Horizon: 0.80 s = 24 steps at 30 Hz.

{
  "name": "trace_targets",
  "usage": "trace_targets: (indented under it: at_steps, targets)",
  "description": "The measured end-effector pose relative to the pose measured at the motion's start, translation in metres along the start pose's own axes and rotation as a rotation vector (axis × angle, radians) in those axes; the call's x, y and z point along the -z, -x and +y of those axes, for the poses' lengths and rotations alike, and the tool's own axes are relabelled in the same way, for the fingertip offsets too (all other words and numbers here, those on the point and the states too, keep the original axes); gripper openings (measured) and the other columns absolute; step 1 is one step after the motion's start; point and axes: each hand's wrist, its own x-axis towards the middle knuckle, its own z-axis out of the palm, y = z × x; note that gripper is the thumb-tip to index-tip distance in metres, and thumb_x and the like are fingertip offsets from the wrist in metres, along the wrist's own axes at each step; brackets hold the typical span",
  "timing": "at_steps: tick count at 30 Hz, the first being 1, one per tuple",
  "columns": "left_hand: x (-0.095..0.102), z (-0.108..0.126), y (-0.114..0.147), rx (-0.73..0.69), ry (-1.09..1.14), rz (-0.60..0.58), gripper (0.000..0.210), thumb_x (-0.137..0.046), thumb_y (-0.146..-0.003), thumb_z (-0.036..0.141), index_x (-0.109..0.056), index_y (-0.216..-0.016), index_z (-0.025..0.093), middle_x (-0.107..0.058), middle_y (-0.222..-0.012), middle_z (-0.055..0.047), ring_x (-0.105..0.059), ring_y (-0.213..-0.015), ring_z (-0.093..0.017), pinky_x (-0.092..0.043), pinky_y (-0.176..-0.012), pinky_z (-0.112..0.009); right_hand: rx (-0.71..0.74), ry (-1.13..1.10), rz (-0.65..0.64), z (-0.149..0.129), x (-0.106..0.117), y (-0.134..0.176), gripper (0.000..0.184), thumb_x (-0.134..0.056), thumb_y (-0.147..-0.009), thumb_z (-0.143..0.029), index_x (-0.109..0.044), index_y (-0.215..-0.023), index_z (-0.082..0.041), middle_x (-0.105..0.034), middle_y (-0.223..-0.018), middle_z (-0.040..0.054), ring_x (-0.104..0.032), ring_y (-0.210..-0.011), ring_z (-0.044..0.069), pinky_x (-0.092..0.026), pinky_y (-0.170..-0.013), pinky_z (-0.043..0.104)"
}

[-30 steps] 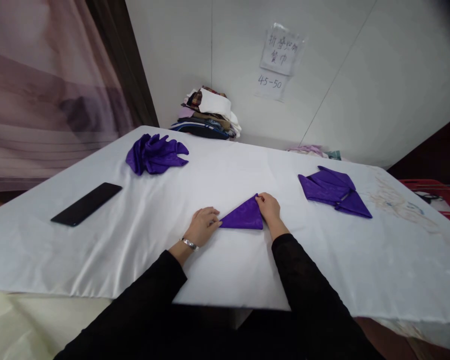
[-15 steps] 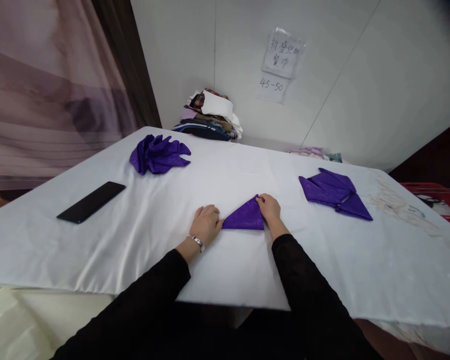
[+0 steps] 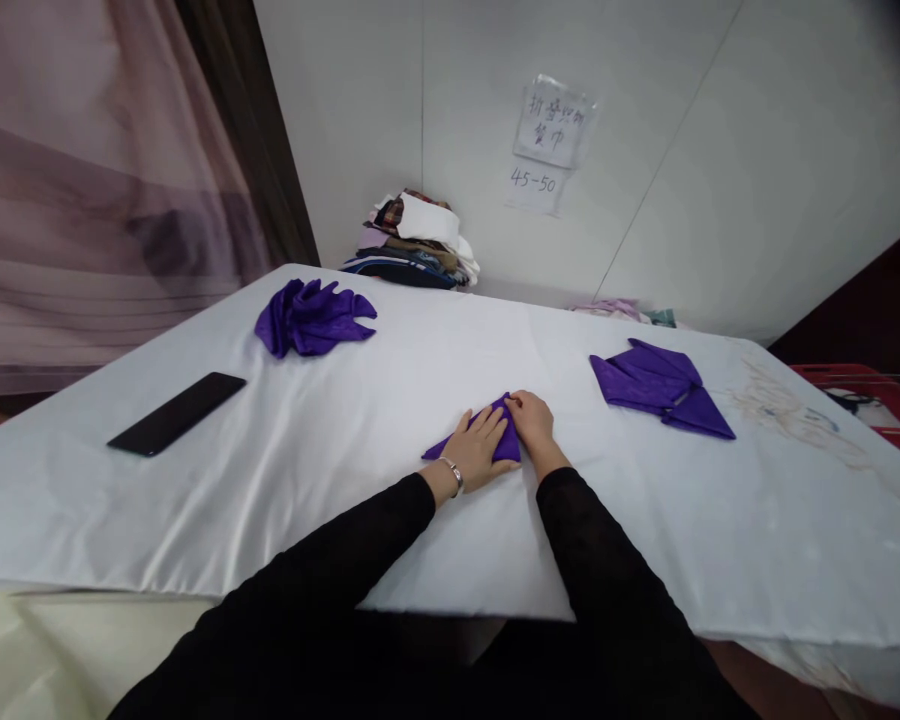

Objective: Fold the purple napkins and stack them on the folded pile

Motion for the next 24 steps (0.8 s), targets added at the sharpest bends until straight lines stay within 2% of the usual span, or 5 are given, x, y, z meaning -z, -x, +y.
trace_targets:
  at_steps: [5, 15, 19, 22, 24]
  targets:
    - [-0.014, -0.009, -0.001, 0.023, -0.003, -0.05, 0.084, -0.037, -0.081, 0.069, -0.029, -0.144, 0.013, -0.024, -0.151, -0.016, -0.013, -0.141, -0.03, -0.006, -0.114, -0.051, -0.024, 0.018, -0.006, -0.002, 0.001, -0.004, 0.023, -0.048, -0.088, -0.037, -0.066, -0.093, -0.024, -0.069, -0.096, 0.0033, -0.061, -0.089, 0.019, -0.042, -0.073, 0.028]
    - [-0.011, -0.006, -0.001, 0.031, 0.015, -0.053, 0.083, -0.035, -0.08, 0.071, -0.032, -0.143, 0.018, -0.026, -0.151, -0.014, -0.013, -0.141, -0.031, -0.005, -0.114, -0.052, -0.113, 0.052, -0.005, -0.004, -0.003, -0.011, 0.024, -0.049, -0.087, -0.041, -0.064, -0.093, -0.024, -0.07, -0.091, 0.0061, -0.063, -0.085, 0.022, -0.042, -0.069, 0.03]
    - [-0.007, -0.004, -0.001, 0.025, 0.033, -0.074, 0.078, -0.036, -0.079, 0.071, -0.036, -0.142, 0.024, -0.026, -0.151, -0.012, -0.012, -0.141, -0.032, -0.005, -0.113, -0.055, -0.15, 0.042, -0.049, -0.002, 0.004, -0.019, 0.024, -0.052, -0.085, -0.041, -0.065, -0.093, -0.023, -0.07, -0.092, 0.0063, -0.063, -0.087, 0.022, -0.043, -0.07, 0.03]
    - [-0.004, -0.003, 0.0, 0.022, 0.026, -0.086, 0.077, -0.035, -0.08, 0.069, -0.038, -0.141, 0.022, -0.024, -0.152, -0.013, -0.011, -0.141, -0.032, -0.005, -0.113, -0.055, -0.154, -0.005, -0.068, -0.007, 0.016, -0.019, 0.031, -0.051, -0.085, -0.039, -0.063, -0.108, -0.021, -0.068, -0.103, 0.0081, -0.062, -0.096, 0.022, -0.045, -0.077, 0.031]
    - [-0.003, -0.002, 0.0, 0.026, 0.026, -0.095, 0.079, -0.034, -0.081, 0.07, -0.038, -0.141, 0.02, -0.022, -0.152, -0.015, -0.011, -0.141, -0.033, -0.005, -0.113, -0.055, -0.059, -0.047, -0.013, -0.015, 0.021, -0.008, 0.041, -0.045, -0.088, -0.039, -0.055, -0.123, -0.02, -0.062, -0.12, 0.0102, -0.057, -0.109, 0.021, -0.042, -0.088, 0.032]
